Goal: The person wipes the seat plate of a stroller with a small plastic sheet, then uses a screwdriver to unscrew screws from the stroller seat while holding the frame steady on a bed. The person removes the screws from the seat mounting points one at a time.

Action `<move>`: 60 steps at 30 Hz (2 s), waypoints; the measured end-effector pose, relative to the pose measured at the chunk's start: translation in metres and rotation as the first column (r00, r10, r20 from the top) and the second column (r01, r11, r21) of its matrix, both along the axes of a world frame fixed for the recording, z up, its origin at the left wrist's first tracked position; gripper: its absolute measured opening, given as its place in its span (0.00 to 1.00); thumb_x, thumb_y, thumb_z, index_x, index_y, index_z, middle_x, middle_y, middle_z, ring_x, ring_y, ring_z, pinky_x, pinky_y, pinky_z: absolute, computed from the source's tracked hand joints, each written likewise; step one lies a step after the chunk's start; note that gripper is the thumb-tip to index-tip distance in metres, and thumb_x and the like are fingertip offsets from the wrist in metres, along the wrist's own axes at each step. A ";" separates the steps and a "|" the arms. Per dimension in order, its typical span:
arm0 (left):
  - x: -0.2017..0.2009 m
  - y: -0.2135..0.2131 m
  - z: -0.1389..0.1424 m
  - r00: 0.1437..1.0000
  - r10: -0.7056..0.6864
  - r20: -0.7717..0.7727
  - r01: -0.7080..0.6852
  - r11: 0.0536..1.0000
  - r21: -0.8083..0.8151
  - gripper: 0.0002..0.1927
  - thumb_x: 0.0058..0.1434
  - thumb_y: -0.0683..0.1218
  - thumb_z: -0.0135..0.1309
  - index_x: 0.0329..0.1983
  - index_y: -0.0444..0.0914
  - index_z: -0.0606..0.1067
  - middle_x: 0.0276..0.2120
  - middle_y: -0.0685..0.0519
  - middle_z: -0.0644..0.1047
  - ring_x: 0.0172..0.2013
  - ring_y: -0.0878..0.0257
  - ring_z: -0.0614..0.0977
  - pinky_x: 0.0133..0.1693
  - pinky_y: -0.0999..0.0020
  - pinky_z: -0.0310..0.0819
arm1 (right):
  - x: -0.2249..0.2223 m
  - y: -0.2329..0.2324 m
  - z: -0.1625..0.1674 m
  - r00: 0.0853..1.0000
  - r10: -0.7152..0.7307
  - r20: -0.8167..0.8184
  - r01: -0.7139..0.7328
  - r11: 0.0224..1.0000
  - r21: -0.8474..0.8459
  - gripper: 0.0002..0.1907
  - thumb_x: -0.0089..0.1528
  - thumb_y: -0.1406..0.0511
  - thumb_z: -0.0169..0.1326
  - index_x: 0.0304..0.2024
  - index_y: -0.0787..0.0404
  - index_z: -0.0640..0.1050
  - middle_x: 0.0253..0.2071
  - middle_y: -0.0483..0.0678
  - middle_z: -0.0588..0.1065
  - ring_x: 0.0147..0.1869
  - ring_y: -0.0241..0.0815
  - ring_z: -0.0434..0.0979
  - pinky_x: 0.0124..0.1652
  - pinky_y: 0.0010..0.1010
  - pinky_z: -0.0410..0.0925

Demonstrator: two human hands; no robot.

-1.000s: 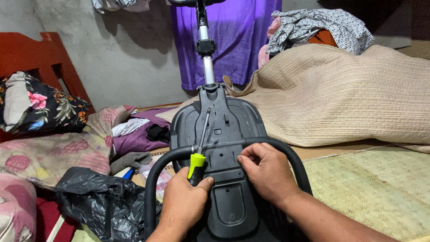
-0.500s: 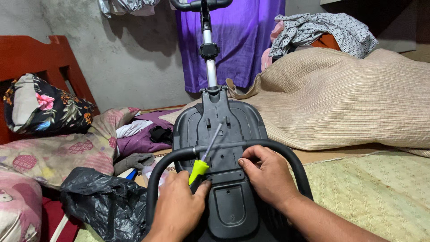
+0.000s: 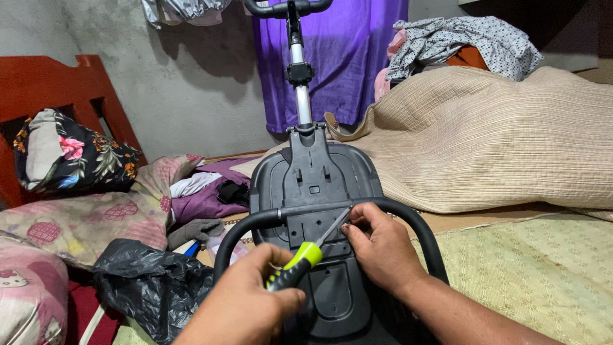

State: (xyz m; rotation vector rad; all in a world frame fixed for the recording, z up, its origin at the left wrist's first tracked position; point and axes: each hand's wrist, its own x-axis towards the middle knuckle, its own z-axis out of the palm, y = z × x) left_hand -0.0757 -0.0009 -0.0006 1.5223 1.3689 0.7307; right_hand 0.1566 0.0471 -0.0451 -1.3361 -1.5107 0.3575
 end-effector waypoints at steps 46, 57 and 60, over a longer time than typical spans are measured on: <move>0.022 -0.016 0.084 0.984 0.068 0.162 -0.162 0.713 0.683 0.18 0.52 0.43 0.65 0.47 0.38 0.77 0.27 0.56 0.81 0.27 0.72 0.82 0.28 0.75 0.79 | -0.002 -0.006 0.004 0.993 -0.006 0.121 -0.011 0.990 0.140 0.07 0.58 0.66 0.60 0.37 0.62 0.80 0.33 0.51 0.80 0.37 0.46 0.81 0.39 0.35 0.72; 0.026 -0.018 0.089 0.995 0.086 0.058 -0.099 0.633 0.768 0.18 0.51 0.44 0.66 0.45 0.37 0.76 0.23 0.56 0.79 0.23 0.72 0.79 0.25 0.73 0.75 | 0.000 -0.008 0.006 0.992 -0.016 0.124 0.005 0.996 0.090 0.08 0.58 0.65 0.60 0.38 0.62 0.80 0.32 0.50 0.81 0.37 0.46 0.82 0.40 0.36 0.72; 0.024 -0.019 0.093 0.993 0.118 0.006 -0.086 0.685 0.723 0.19 0.50 0.45 0.66 0.44 0.38 0.77 0.21 0.54 0.78 0.21 0.71 0.77 0.23 0.71 0.73 | 0.000 -0.009 0.007 0.995 -0.008 0.100 0.002 0.998 0.063 0.08 0.58 0.65 0.60 0.38 0.61 0.80 0.34 0.50 0.81 0.37 0.46 0.83 0.40 0.35 0.73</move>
